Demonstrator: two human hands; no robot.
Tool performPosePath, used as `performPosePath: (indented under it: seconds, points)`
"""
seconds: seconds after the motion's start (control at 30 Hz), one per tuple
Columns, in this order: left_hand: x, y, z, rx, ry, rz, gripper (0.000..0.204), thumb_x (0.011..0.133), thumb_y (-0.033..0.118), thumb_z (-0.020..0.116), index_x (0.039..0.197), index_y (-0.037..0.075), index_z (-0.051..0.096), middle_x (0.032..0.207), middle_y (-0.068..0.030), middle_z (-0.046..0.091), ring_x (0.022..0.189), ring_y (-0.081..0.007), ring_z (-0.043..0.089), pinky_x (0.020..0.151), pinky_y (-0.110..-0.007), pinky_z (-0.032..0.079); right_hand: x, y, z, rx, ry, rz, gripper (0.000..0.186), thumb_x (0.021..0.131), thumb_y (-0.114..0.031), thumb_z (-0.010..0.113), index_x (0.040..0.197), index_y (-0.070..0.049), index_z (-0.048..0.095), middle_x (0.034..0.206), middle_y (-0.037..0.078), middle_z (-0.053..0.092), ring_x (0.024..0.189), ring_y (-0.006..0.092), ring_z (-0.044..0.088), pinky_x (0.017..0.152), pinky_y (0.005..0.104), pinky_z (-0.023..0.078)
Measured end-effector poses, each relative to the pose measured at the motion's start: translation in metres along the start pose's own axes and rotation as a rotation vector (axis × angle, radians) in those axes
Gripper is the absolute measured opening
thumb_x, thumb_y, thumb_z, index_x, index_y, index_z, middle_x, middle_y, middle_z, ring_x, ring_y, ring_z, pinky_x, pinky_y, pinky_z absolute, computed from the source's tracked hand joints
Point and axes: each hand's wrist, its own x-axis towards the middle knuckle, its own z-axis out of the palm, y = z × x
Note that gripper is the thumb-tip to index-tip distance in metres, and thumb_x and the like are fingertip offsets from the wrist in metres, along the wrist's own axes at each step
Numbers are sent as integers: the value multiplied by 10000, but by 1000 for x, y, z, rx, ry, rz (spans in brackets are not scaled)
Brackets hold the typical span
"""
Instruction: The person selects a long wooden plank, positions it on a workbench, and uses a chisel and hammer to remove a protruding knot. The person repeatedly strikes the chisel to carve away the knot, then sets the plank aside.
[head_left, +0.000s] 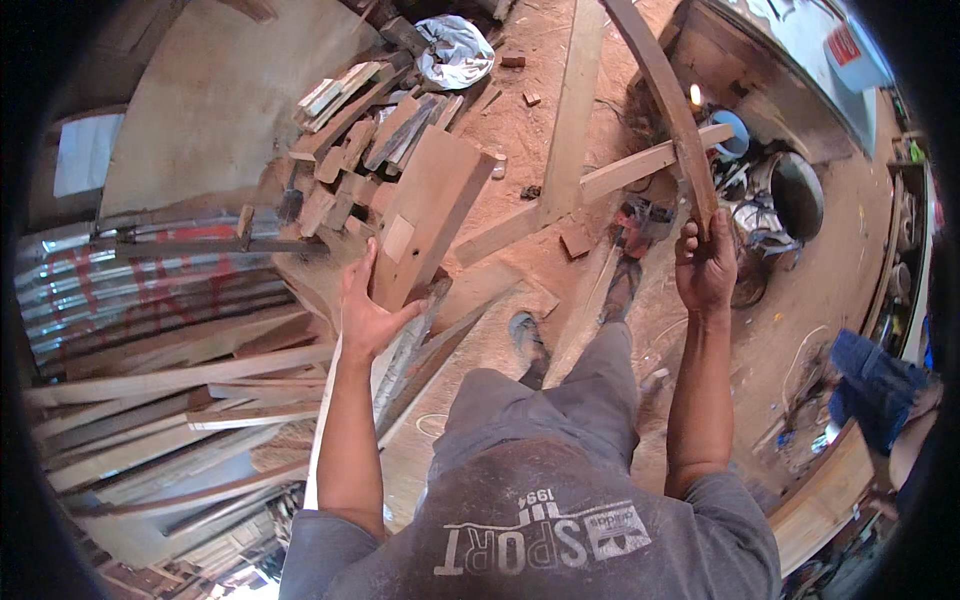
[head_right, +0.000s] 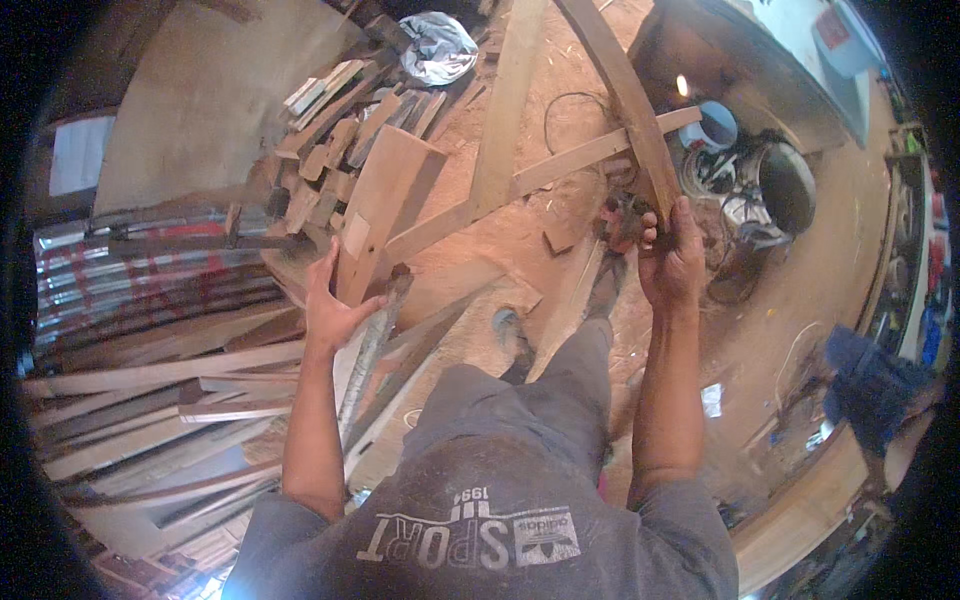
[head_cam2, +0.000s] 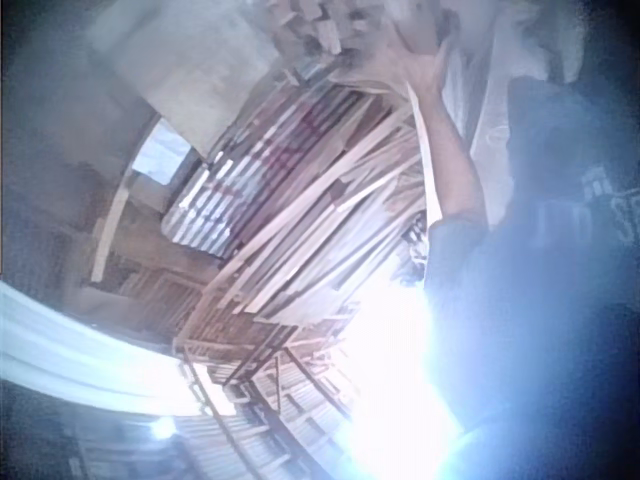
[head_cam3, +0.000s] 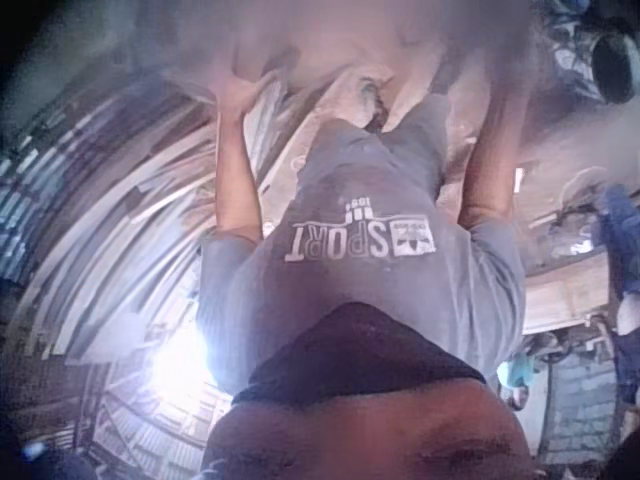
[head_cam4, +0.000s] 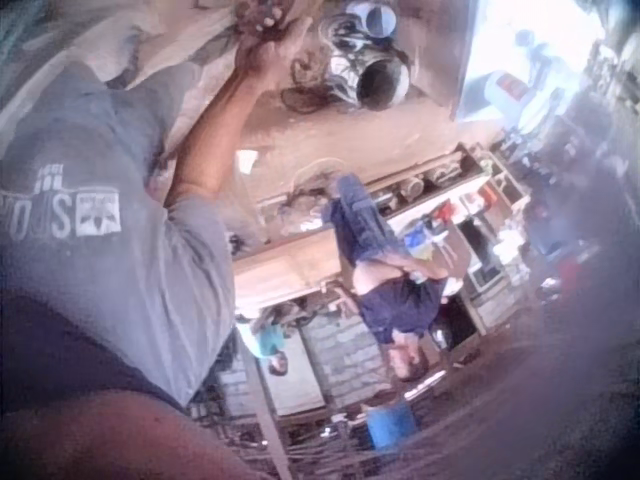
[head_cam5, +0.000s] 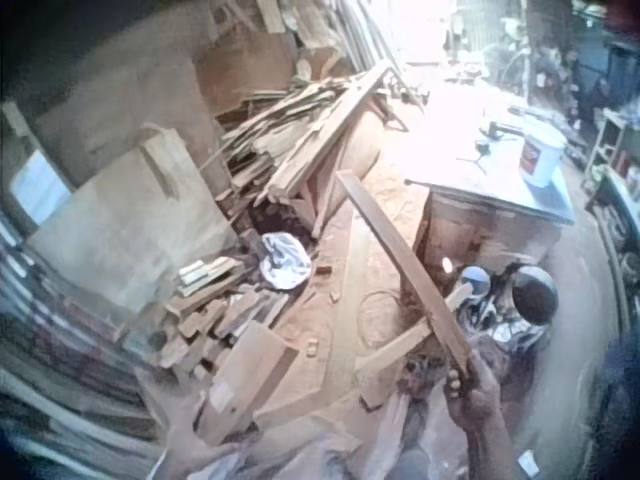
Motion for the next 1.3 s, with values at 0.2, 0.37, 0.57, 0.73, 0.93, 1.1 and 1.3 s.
performPosePath:
  seconds: [0.2,0.37,0.57,0.73,0.93,1.1,1.3]
  points:
    - [27,-33,-23,-365,-217,-53,1149,567,181,928,1574,106,379,1332,-107,582,1229,-257,571,1110,-375,406,-49,42,-28,100,120,-93,336,1056,-272,568,1251,-2,613,956,94,704,776,141,662,648,241,539]
    - [38,-63,-34,-577,-336,-218,1019,578,170,872,1495,9,459,1259,-80,645,1158,-225,617,1054,-352,436,-77,58,-69,105,132,-93,358,1064,-295,548,1259,0,611,945,99,707,771,123,655,652,232,530]
    - [38,-63,-30,-651,-379,-259,915,599,225,869,1412,3,513,1250,-86,644,1137,-216,619,1005,-349,456,-108,50,-94,-59,189,-63,390,1056,-360,557,1185,5,601,863,62,656,688,84,570,627,209,448]
    - [33,-53,-26,-635,-361,-250,905,616,212,863,1419,0,502,1256,-85,640,1134,-217,621,1009,-352,454,-116,46,-106,-118,153,-52,391,1053,-362,562,1175,4,622,873,71,687,651,86,603,595,209,486]
    - [32,-60,-26,-628,-357,-262,914,629,167,840,1451,-2,475,1304,-92,619,1179,-227,602,1038,-347,433,-112,41,-94,-133,82,17,404,1050,-373,566,1193,2,612,845,55,677,640,85,612,593,209,505]
    - [27,-56,-21,-629,-336,-222,1054,628,136,826,1560,4,352,1450,-117,537,1313,-237,533,1117,-344,372,-108,42,-94,-159,110,67,407,1051,-368,565,1221,1,598,844,44,672,641,84,605,601,206,502]
    - [31,-53,-22,-543,-337,-217,1135,605,142,836,1592,13,290,1526,-111,467,1373,-224,477,1152,-347,335,-107,35,-84,-226,149,83,374,1051,-381,560,1120,-16,607,829,43,663,642,80,571,590,213,460]
